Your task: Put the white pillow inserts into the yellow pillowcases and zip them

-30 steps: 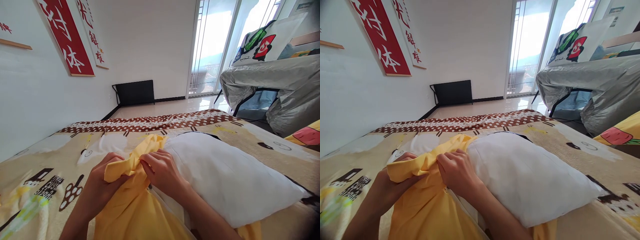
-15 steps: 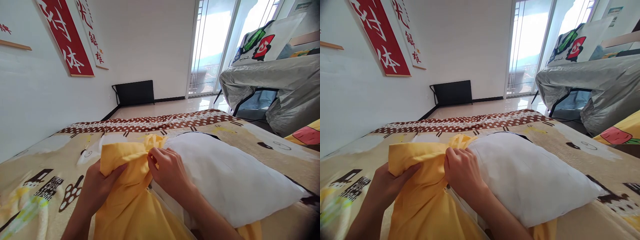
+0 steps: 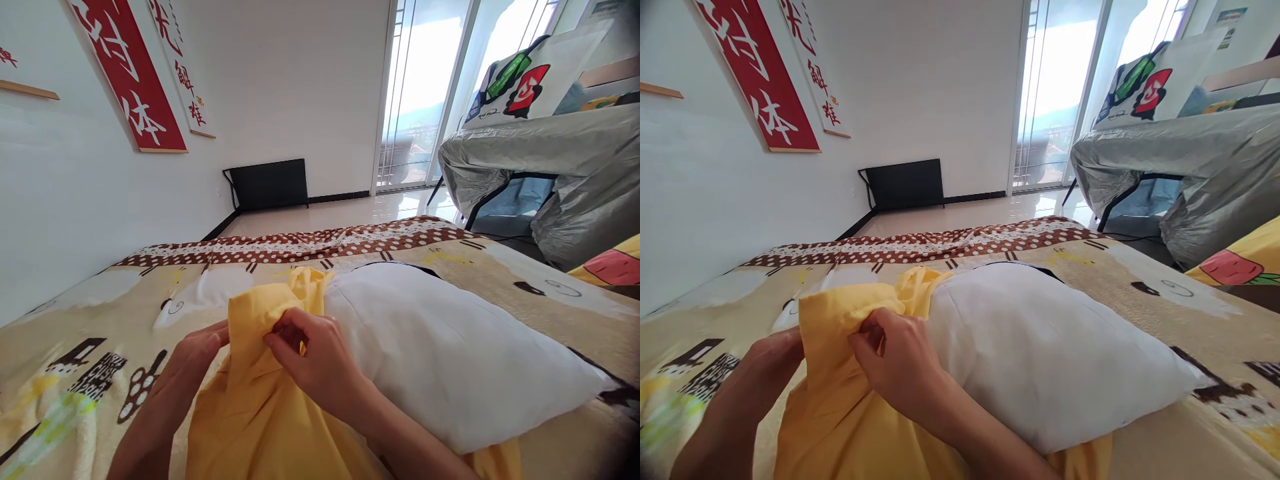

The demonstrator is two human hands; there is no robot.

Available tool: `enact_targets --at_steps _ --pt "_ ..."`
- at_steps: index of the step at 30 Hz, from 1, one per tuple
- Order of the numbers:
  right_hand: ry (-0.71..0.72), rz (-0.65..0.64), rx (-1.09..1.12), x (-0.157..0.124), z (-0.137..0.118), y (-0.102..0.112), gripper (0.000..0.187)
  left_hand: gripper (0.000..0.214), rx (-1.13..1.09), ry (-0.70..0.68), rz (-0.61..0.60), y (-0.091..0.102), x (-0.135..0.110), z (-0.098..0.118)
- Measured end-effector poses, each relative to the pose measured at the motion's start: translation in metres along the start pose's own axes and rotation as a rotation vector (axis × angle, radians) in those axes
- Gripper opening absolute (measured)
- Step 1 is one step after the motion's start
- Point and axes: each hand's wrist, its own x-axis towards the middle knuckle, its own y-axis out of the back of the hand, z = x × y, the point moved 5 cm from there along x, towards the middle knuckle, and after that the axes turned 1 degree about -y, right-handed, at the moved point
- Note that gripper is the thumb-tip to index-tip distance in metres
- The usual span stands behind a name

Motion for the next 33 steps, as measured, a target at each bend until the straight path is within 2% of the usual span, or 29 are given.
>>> enact_targets --at_steps 2,8,14,21,26,30,33 --pt "-0.018 0.010 0.016 0.000 0.001 -0.001 0.006 0.036 -0.058 0.007 -0.021 0.005 0.003 -0.002" --pt "-0.028 0.042 0.112 0.002 0.005 -0.007 0.006 0.017 0.013 0.071 -0.150 0.010 0.012 -0.017" --pt "0.031 0.082 0.158 0.002 0.005 -0.008 0.004 0.022 0.006 0.199 -0.018 0.008 0.015 -0.032" --pt "0.065 0.080 0.200 0.000 0.002 -0.009 0.004 0.019 0.067 0.101 -0.098 0.014 0.024 -0.037" --pt "0.077 0.066 0.180 -0.001 0.001 -0.010 0.002 0.010 0.283 0.014 -0.191 0.023 0.019 -0.029" --pt "0.092 0.059 0.178 -0.001 0.001 -0.010 0.003 0.008 0.392 -0.080 -0.193 0.030 0.007 -0.018" --pt "0.089 0.063 0.178 -0.001 0.002 -0.010 0.006 0.013 0.358 -0.111 -0.127 0.028 0.002 -0.011"
